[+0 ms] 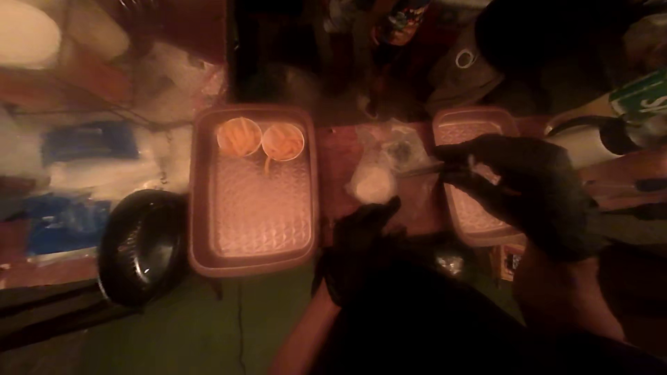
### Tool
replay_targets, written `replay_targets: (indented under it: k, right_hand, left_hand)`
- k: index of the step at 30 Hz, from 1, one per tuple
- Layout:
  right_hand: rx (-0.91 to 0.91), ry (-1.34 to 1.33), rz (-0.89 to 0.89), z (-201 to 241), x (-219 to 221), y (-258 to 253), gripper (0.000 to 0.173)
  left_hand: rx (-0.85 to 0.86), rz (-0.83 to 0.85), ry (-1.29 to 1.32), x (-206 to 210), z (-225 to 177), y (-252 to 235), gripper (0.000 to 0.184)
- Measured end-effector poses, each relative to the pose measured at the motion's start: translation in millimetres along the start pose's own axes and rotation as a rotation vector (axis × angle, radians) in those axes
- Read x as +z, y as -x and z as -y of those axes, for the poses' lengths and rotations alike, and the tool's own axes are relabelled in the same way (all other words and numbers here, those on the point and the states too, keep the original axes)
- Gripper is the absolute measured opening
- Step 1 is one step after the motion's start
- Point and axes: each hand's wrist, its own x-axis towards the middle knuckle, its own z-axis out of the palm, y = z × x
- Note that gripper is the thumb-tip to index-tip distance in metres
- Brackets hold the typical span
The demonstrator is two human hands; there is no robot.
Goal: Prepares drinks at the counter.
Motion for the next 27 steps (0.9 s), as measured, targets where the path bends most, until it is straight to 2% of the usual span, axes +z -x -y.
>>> replay_targets:
  k: [2, 3, 5, 7, 9, 11, 13, 14, 17, 22, 27]
  right_hand:
    - [0.003, -0.082, -0.058, 2, -8, 4, 0.027]
    - [0.000, -0.130, -0.086, 2, -10, 5, 0.026]
    - [-0.004, -0.219, -0.128, 3, -12, 5, 0.027]
    - [-0.019, -0.270, -0.150, 1, -7, 3, 0.027]
    - [-0.016, -0.303, -0.137, -1, 0, 0, 0.027]
    - [-0.014, -0.310, -0.110, -2, 4, -2, 0.028]
    - [-0.023, -0.304, -0.098, -2, 8, -4, 0.028]
    - [-0.029, -0.296, -0.098, -2, 11, -4, 0.028]
    - [-0.061, -0.287, -0.116, 0, 18, -5, 0.026]
    - [-0.072, -0.327, -0.131, 2, 33, -8, 0.026]
    - [-0.091, -0.374, -0.086, 8, 44, -14, 0.025]
  left_hand:
    - [-0.127, -0.143, 0.171, -12, -2, 3, 0.038]
    - [-0.170, -0.224, 0.192, -17, 2, 1, 0.038]
    - [-0.309, -0.280, 0.181, -26, 7, -11, 0.051]
    - [-0.496, -0.171, 0.096, -32, 11, -25, 0.069]
    - [-0.660, 0.048, -0.017, -33, 18, -38, 0.077]
    - [-0.689, 0.163, -0.096, -27, 30, -43, 0.055]
    - [-0.719, 0.151, -0.084, -20, 38, -43, 0.030]
    - [-0.731, 0.123, -0.085, -18, 40, -42, 0.025]
    - [-0.734, 0.090, -0.135, -13, 44, -38, 0.018]
    - [-0.829, 0.018, -0.048, -6, 44, -34, 0.021]
    - [-0.765, -0.012, -0.033, -2, 44, -24, 0.026]
